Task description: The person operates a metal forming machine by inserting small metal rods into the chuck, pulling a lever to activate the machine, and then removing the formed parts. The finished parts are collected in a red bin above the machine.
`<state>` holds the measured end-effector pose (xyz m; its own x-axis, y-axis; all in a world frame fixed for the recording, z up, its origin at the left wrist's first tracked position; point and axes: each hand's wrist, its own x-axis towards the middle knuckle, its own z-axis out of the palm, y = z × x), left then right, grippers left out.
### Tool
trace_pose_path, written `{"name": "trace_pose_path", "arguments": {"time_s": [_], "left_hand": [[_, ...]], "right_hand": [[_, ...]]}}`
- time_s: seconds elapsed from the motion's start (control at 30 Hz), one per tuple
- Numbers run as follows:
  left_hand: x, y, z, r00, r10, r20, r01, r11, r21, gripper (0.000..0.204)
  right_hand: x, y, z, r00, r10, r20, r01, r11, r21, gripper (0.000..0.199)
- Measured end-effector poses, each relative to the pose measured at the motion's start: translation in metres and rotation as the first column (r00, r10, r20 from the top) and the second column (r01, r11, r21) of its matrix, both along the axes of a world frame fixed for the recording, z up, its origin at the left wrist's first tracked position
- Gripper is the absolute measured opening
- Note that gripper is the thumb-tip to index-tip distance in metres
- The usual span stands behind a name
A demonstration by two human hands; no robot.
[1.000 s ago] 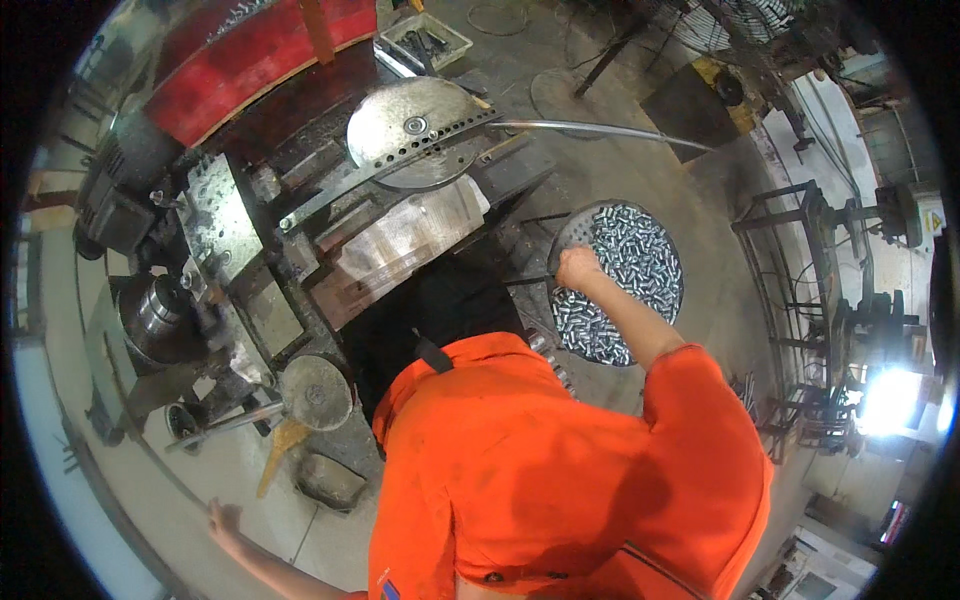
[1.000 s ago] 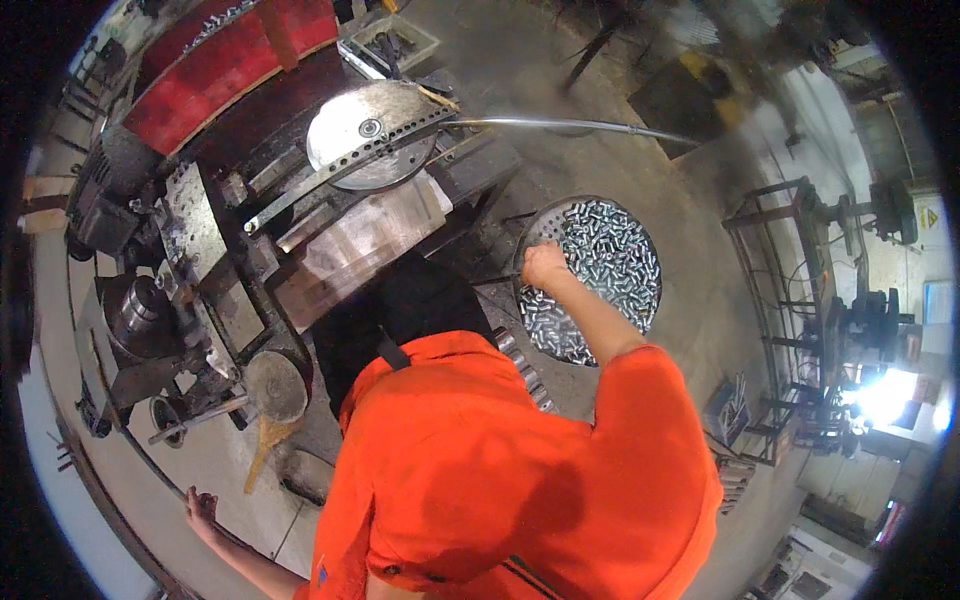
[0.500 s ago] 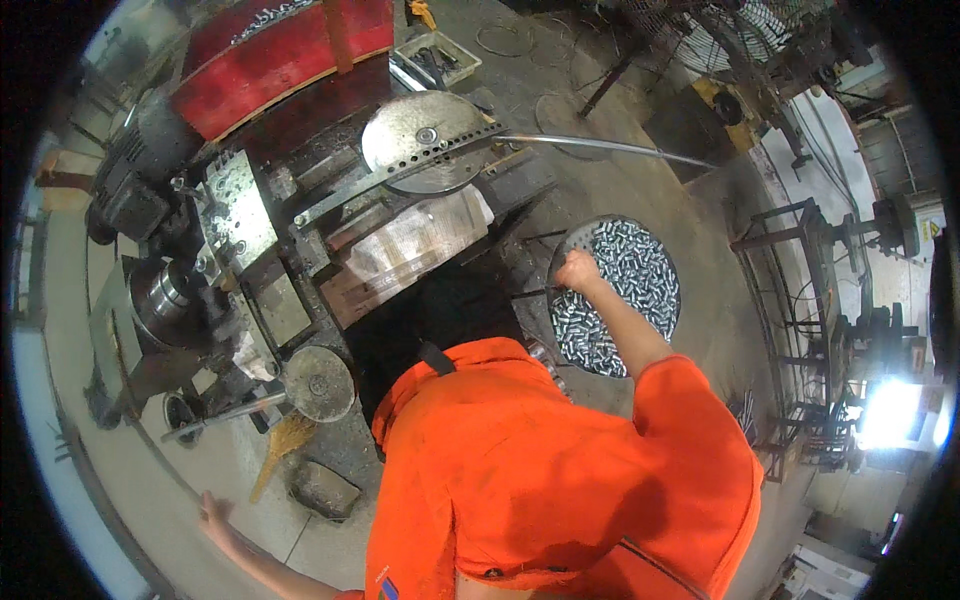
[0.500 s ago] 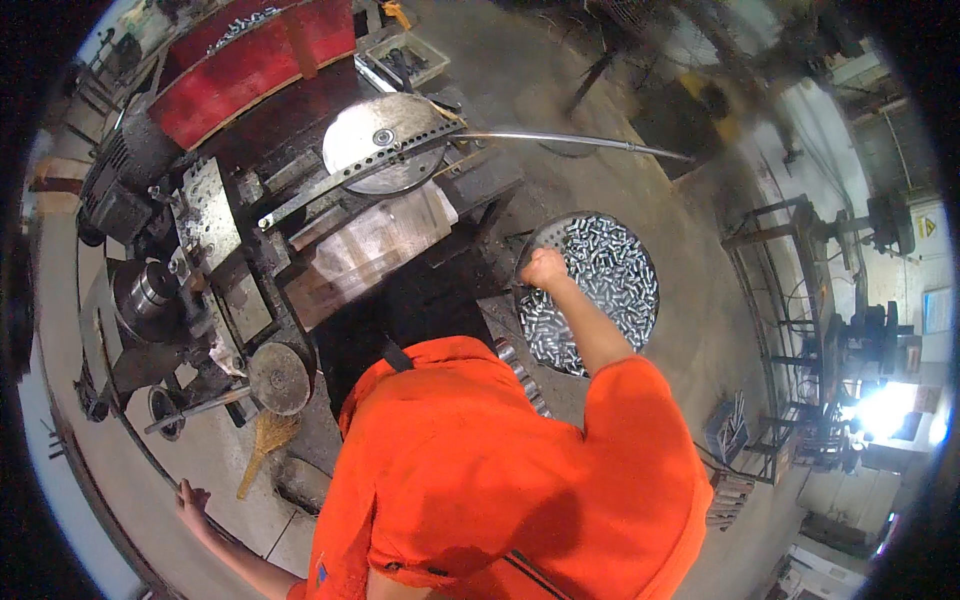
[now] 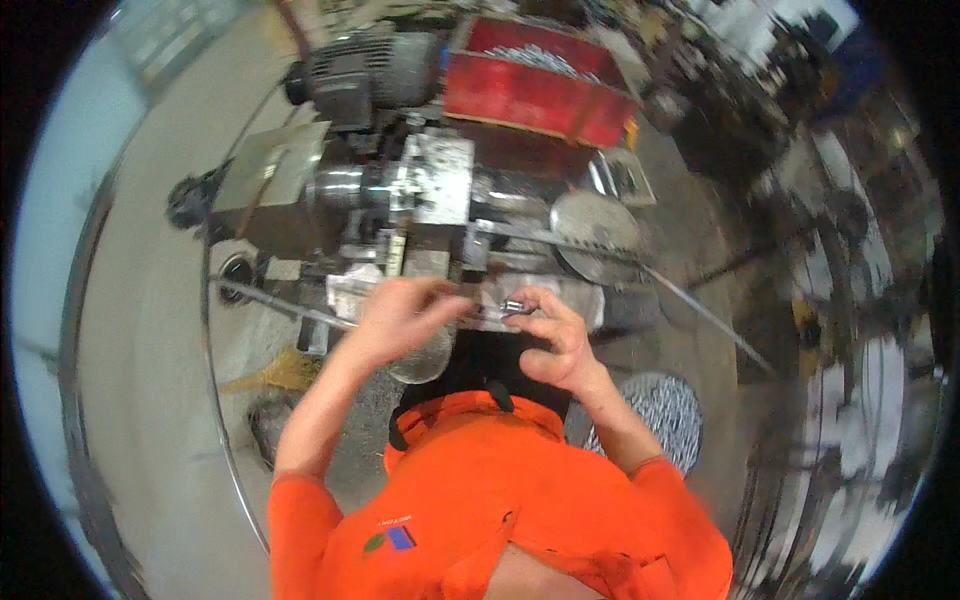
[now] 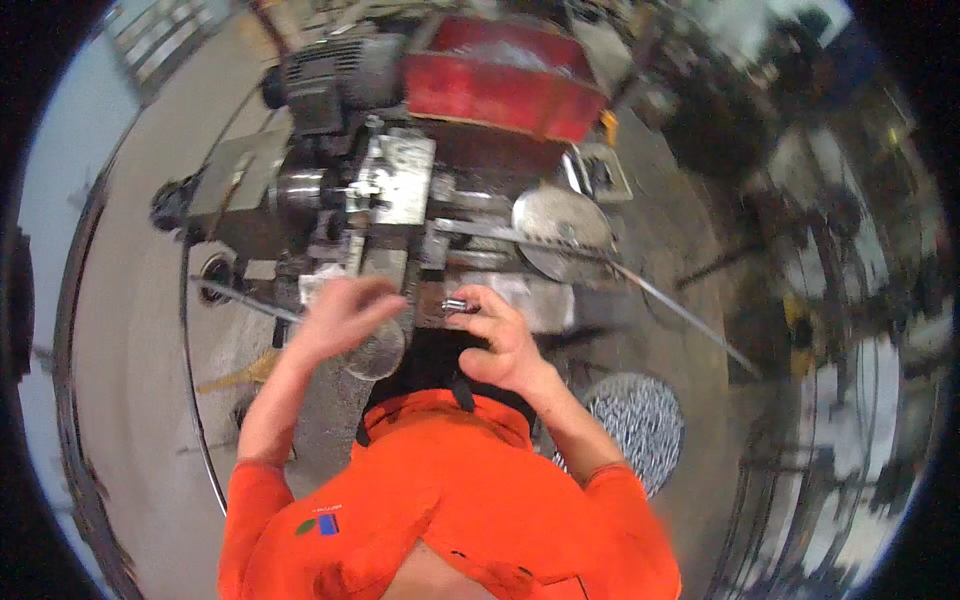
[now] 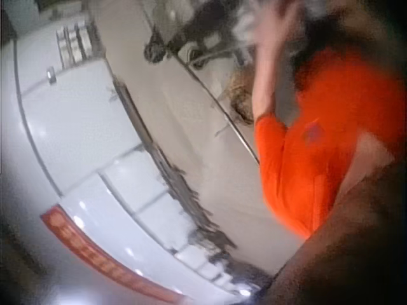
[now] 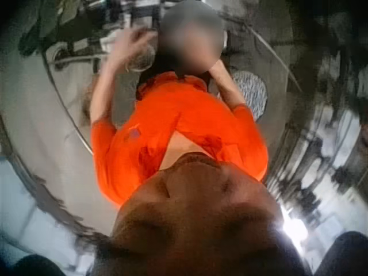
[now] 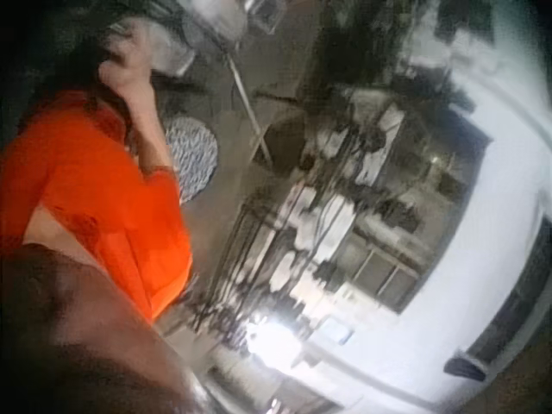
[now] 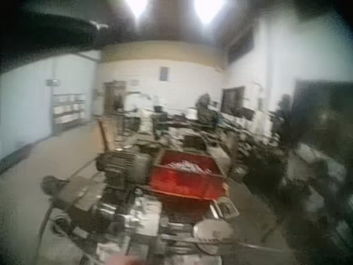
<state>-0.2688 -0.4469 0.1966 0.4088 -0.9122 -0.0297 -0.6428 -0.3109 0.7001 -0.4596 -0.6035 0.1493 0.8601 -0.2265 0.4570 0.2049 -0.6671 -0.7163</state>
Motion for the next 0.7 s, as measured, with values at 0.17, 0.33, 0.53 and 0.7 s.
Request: {"name": "trace_pose_path", "arguments": {"time_s": [0.17, 0.33, 0.53, 0.7], "left_hand": [[-0.014, -0.01, -0.012, 0.997, -0.074, -0.024, 0.071, 0.99, -0.118, 0.035], [-0.002, 0.009, -0.029, 0.969, -0.059, -0.238, 0.026, 0.99, -0.14, 0.037], [0.02, 0.025, -0.024, 0.917, -0.03, -0.397, -0.029, 0.99, -0.141, 0.034], [0.078, 0.096, 0.004, 0.884, 0.337, -0.325, -0.421, 0.875, -0.238, 0.028]], "right_hand": [[0.034, 0.022, 0.03, 0.996, 0.083, -0.025, -0.086, 0.984, -0.158, 0.038], [0.054, 0.022, 0.029, 0.978, 0.193, -0.081, -0.208, 0.94, -0.272, 0.033], [0.088, 0.023, 0.042, 0.957, 0.281, -0.075, -0.286, 0.867, -0.407, 0.025], [0.159, 0.011, 0.065, 0.961, 0.13, -0.244, -0.254, 0.769, -0.587, 0.025]]}}
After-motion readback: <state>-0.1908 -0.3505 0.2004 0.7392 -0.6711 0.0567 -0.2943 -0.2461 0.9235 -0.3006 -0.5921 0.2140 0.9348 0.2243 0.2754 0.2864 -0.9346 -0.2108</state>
